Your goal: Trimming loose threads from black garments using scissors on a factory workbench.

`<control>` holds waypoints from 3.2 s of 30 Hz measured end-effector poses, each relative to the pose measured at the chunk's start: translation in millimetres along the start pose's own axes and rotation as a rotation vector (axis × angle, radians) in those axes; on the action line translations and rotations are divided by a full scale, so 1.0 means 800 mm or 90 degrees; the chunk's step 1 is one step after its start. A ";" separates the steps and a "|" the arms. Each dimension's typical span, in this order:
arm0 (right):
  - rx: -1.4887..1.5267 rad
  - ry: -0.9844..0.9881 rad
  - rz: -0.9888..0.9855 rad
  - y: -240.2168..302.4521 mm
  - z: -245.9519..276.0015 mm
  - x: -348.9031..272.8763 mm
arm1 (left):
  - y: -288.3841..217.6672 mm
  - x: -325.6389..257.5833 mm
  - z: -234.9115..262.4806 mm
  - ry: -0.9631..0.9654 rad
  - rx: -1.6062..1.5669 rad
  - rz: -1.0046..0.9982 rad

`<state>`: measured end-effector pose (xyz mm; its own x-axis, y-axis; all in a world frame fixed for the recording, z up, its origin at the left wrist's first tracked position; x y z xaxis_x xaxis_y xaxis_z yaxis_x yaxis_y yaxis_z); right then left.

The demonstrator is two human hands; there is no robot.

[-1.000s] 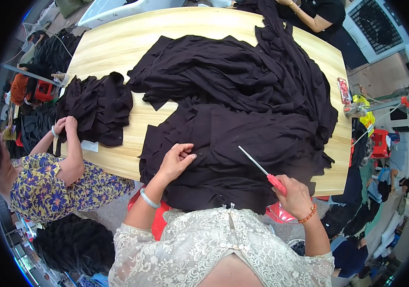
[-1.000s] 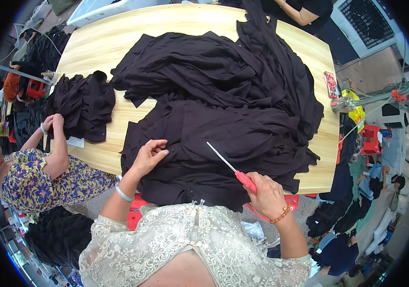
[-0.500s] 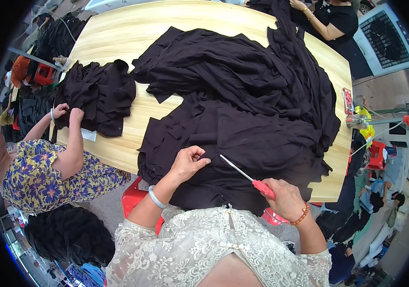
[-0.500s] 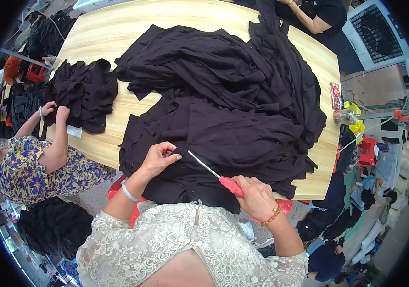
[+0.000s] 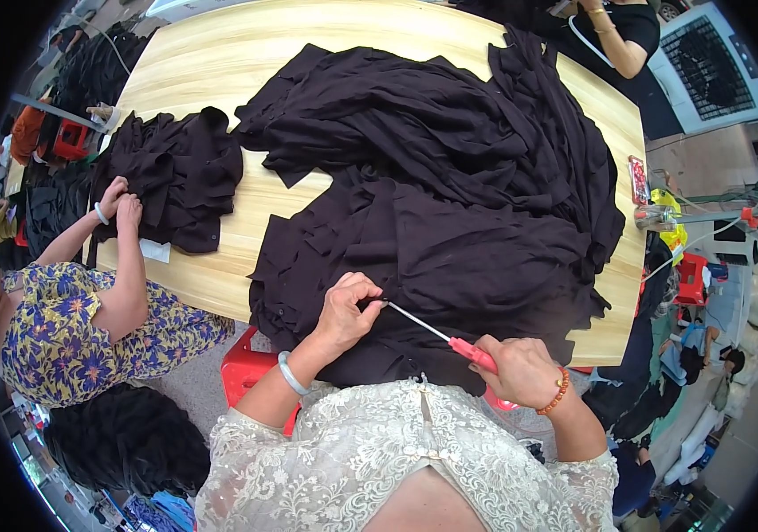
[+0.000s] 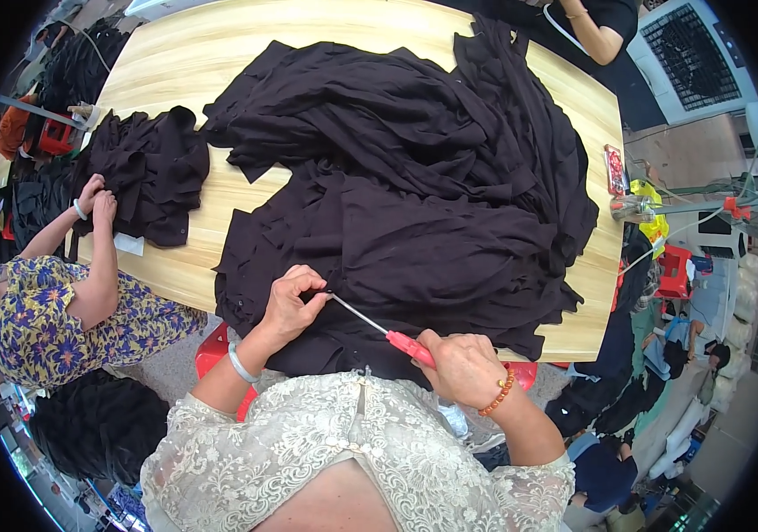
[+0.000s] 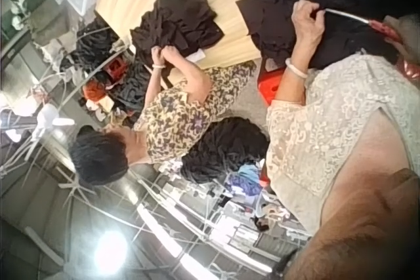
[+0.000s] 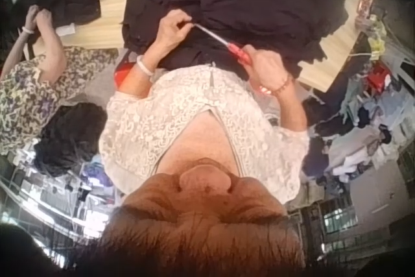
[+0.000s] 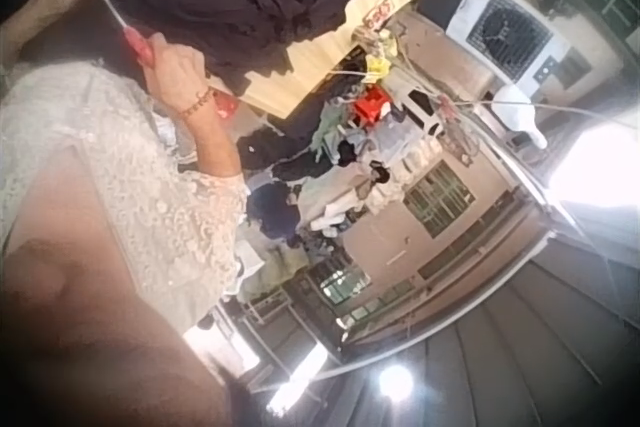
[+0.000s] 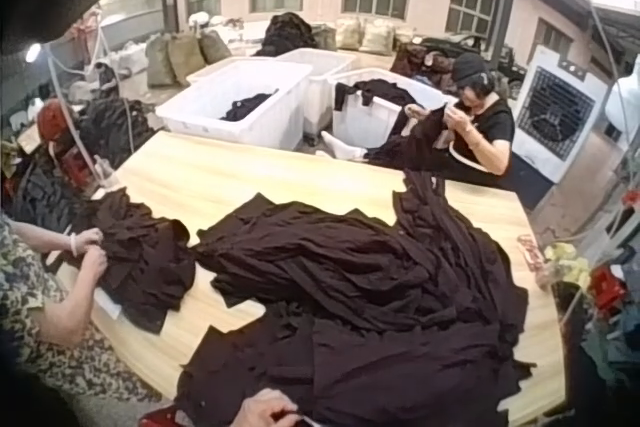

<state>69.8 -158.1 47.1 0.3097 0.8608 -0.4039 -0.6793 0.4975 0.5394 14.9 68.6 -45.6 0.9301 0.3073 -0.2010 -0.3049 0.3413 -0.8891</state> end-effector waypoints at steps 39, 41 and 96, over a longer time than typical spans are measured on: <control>0.006 -0.007 0.039 0.015 -0.012 0.023 | 0.050 -0.053 0.028 -0.110 0.121 0.012; 0.003 -0.002 0.039 0.015 -0.012 0.021 | 0.050 -0.053 0.029 -0.111 0.113 0.006; 0.091 -0.232 -0.197 -0.067 -0.192 -0.089 | -0.012 -0.074 -0.012 0.358 0.253 0.043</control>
<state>-18.1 -263.0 -66.9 0.7117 0.6393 -0.2911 -0.4283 0.7234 0.5415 -35.2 38.5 -28.8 0.8385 -0.1315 -0.5288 -0.3178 0.6702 -0.6706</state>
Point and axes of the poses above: each hand's wrist, its own x-axis towards the middle knuckle, its own z-axis out of the back of the hand, y = z × x, the point moved 7 cm from there along x, towards the middle knuckle, and after that the axes turned 14 degrees about z, right-handed, at the moved point
